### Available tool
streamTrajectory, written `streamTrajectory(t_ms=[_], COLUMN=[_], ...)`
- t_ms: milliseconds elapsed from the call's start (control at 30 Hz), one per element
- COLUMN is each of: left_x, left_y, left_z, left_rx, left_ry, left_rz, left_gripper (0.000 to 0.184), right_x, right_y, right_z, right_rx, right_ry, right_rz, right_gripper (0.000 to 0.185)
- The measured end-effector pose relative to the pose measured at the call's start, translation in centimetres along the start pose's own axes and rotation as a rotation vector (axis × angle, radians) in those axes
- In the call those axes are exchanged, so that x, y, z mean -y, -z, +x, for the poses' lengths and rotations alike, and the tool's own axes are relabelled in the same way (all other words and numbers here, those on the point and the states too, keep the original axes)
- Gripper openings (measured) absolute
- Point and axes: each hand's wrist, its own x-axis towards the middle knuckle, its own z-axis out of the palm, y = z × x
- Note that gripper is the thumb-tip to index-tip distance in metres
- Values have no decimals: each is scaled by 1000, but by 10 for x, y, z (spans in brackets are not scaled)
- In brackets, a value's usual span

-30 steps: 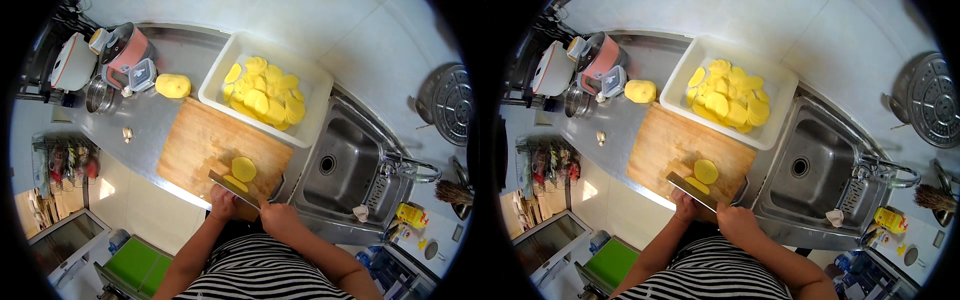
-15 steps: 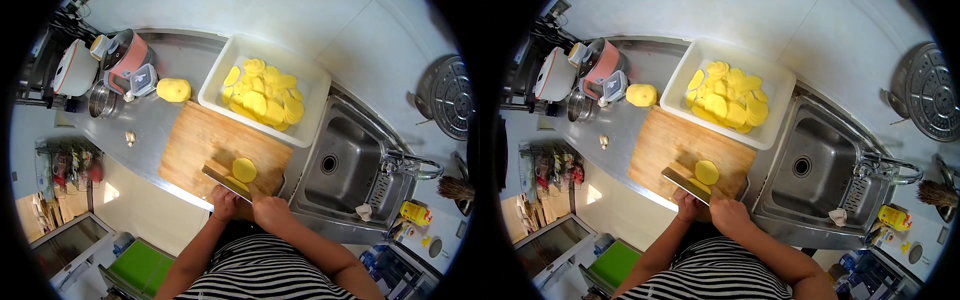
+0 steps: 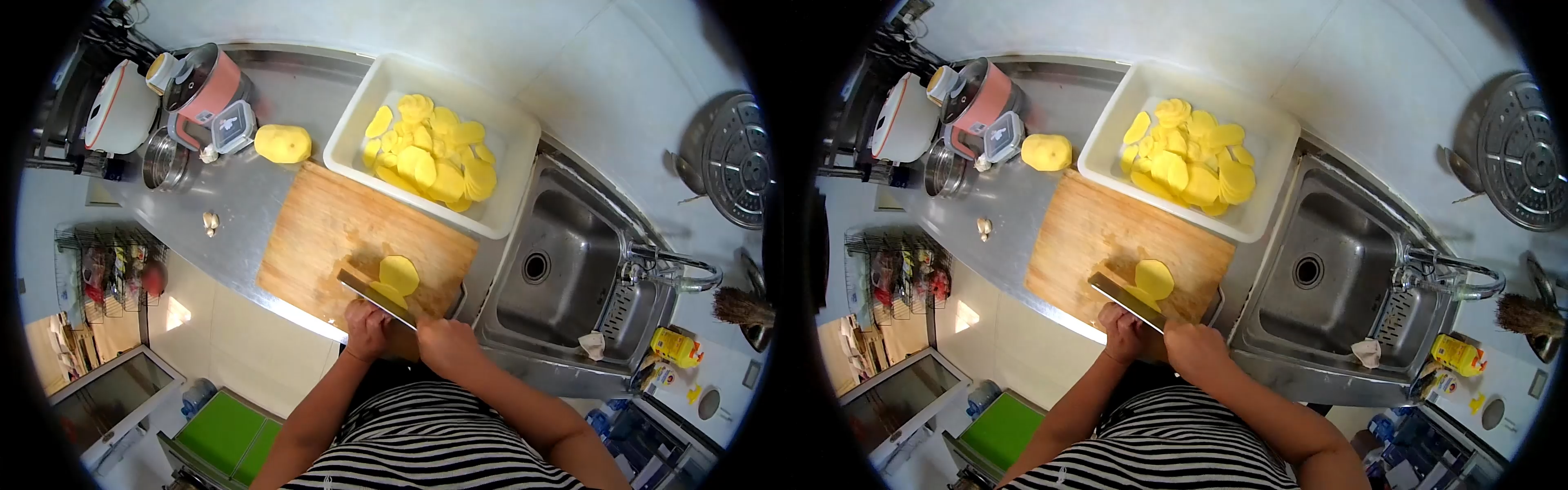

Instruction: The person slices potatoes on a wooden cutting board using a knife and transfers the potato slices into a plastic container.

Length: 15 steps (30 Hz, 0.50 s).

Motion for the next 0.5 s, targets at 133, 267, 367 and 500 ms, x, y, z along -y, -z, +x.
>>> streamTrajectory(t_ms=[133,267,367,500], left_x=[1,2,0,5], left_y=[2,4,3,0], left_z=[4,2,1,-12], left_rx=[46,96,51,59], left_ry=[-1,11,0,9], left_rz=[-29,-42,10,18], left_gripper=[24,23,24,26], right_x=[-4,-13,-18,-16], right_y=[-17,-31,-34,-16], right_z=[23,26,28,10], right_rx=[-57,-100,-97,-100], right_ry=[29,27,26,47], right_rz=[-6,30,23,30], right_gripper=[11,16,17,14])
